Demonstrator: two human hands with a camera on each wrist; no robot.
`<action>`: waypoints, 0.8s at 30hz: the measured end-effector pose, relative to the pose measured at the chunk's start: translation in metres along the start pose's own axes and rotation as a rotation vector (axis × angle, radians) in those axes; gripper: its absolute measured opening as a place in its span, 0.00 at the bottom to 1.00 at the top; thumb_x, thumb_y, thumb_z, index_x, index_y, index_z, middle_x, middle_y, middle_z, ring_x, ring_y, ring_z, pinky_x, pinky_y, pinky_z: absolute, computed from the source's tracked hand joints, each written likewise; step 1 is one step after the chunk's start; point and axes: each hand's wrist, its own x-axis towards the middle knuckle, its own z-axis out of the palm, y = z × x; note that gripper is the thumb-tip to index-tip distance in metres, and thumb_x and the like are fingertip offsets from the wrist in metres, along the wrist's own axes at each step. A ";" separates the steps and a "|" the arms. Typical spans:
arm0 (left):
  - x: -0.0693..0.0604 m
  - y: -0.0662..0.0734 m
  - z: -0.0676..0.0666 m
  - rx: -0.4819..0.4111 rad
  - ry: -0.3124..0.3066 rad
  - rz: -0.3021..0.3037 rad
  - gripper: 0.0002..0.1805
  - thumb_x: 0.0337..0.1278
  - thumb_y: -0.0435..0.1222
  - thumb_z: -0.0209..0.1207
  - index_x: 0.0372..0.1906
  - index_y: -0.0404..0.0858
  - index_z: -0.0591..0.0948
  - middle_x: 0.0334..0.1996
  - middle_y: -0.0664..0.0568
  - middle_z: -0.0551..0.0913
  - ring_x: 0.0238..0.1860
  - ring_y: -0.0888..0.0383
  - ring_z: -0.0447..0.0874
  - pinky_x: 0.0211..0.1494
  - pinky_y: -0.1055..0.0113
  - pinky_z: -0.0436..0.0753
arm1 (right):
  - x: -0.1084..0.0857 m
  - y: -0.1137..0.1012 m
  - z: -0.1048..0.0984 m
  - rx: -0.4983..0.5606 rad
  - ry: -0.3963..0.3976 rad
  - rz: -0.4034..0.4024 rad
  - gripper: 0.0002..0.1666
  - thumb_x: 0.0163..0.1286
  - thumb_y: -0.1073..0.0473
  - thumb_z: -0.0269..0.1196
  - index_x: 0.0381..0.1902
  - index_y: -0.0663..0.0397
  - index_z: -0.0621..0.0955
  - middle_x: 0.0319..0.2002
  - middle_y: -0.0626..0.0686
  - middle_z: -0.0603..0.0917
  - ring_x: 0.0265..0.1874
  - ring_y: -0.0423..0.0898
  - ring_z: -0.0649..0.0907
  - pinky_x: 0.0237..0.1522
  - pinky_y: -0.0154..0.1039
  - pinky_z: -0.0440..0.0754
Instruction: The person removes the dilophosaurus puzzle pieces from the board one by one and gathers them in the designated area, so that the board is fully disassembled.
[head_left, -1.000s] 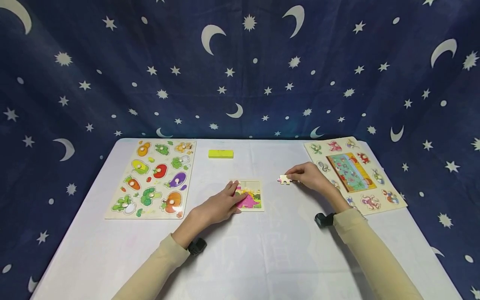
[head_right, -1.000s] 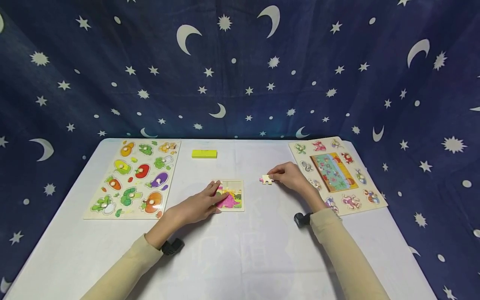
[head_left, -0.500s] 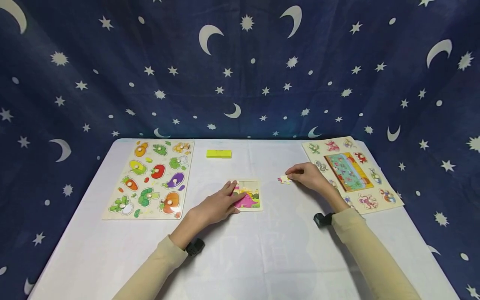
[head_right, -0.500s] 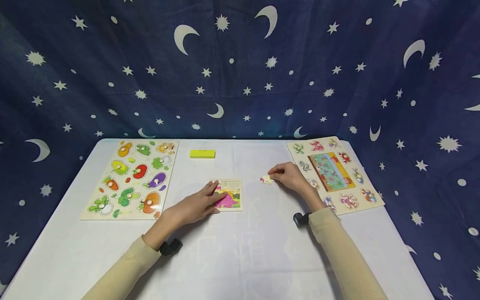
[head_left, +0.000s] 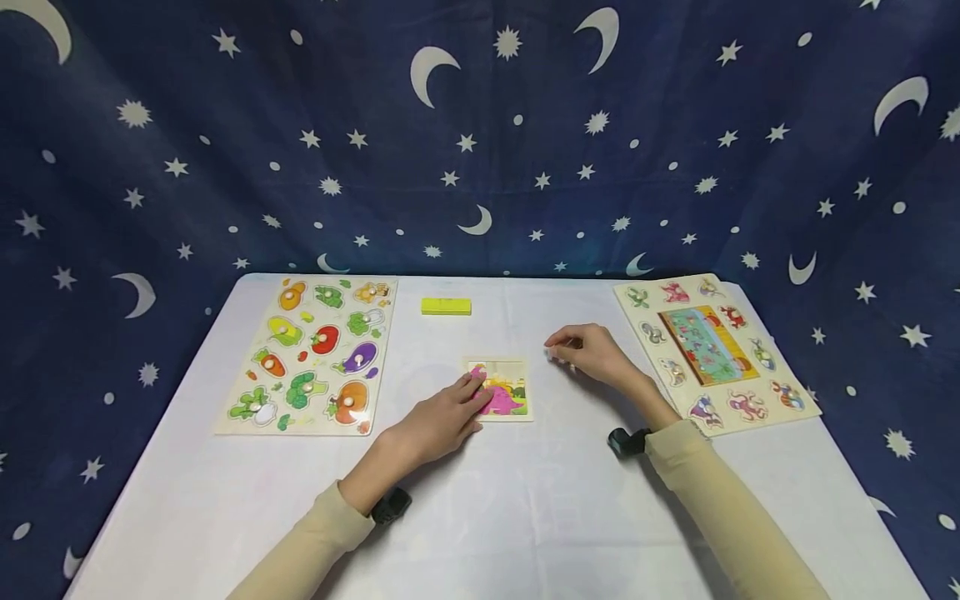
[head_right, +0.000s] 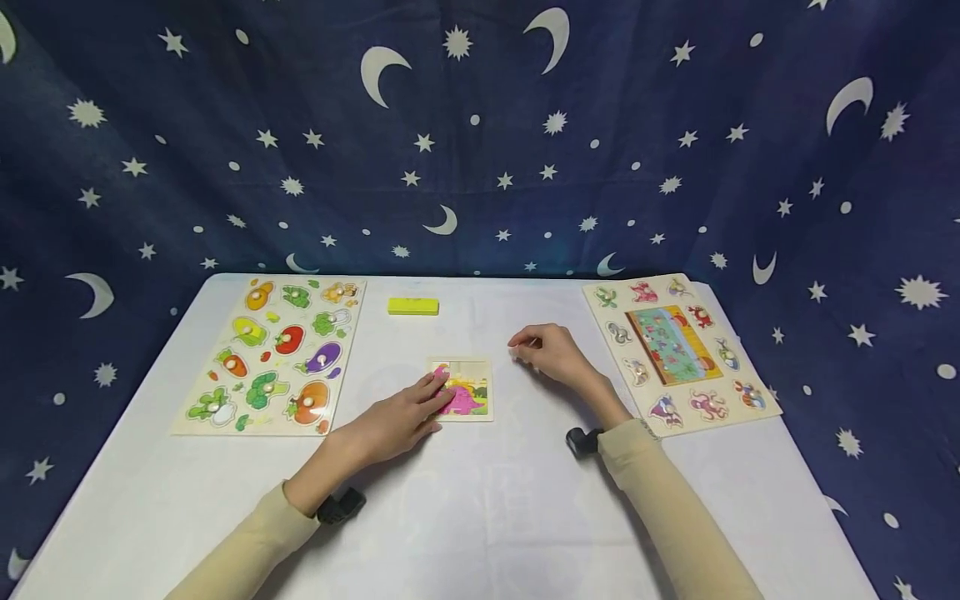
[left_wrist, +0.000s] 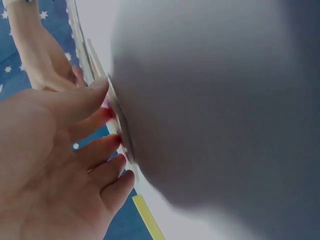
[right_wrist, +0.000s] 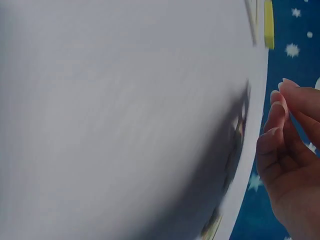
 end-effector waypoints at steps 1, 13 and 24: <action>0.000 0.002 0.001 0.000 -0.004 0.007 0.31 0.76 0.41 0.57 0.77 0.35 0.68 0.79 0.39 0.62 0.80 0.41 0.59 0.74 0.45 0.71 | 0.001 -0.004 0.002 -0.002 -0.007 -0.009 0.09 0.71 0.60 0.67 0.46 0.55 0.89 0.35 0.53 0.87 0.27 0.45 0.80 0.26 0.36 0.79; 0.008 0.018 0.010 -0.019 -0.064 0.029 0.38 0.77 0.49 0.54 0.79 0.31 0.60 0.81 0.41 0.56 0.82 0.43 0.51 0.81 0.51 0.61 | 0.014 -0.035 0.037 0.011 -0.115 -0.117 0.09 0.71 0.59 0.68 0.45 0.54 0.89 0.34 0.50 0.88 0.27 0.42 0.80 0.30 0.35 0.79; 0.010 0.022 0.013 0.021 -0.087 -0.011 0.39 0.77 0.52 0.53 0.80 0.34 0.60 0.81 0.42 0.57 0.83 0.45 0.50 0.82 0.53 0.60 | 0.023 -0.054 0.055 -0.022 -0.173 -0.158 0.10 0.70 0.60 0.69 0.46 0.56 0.90 0.37 0.50 0.90 0.32 0.41 0.80 0.39 0.35 0.79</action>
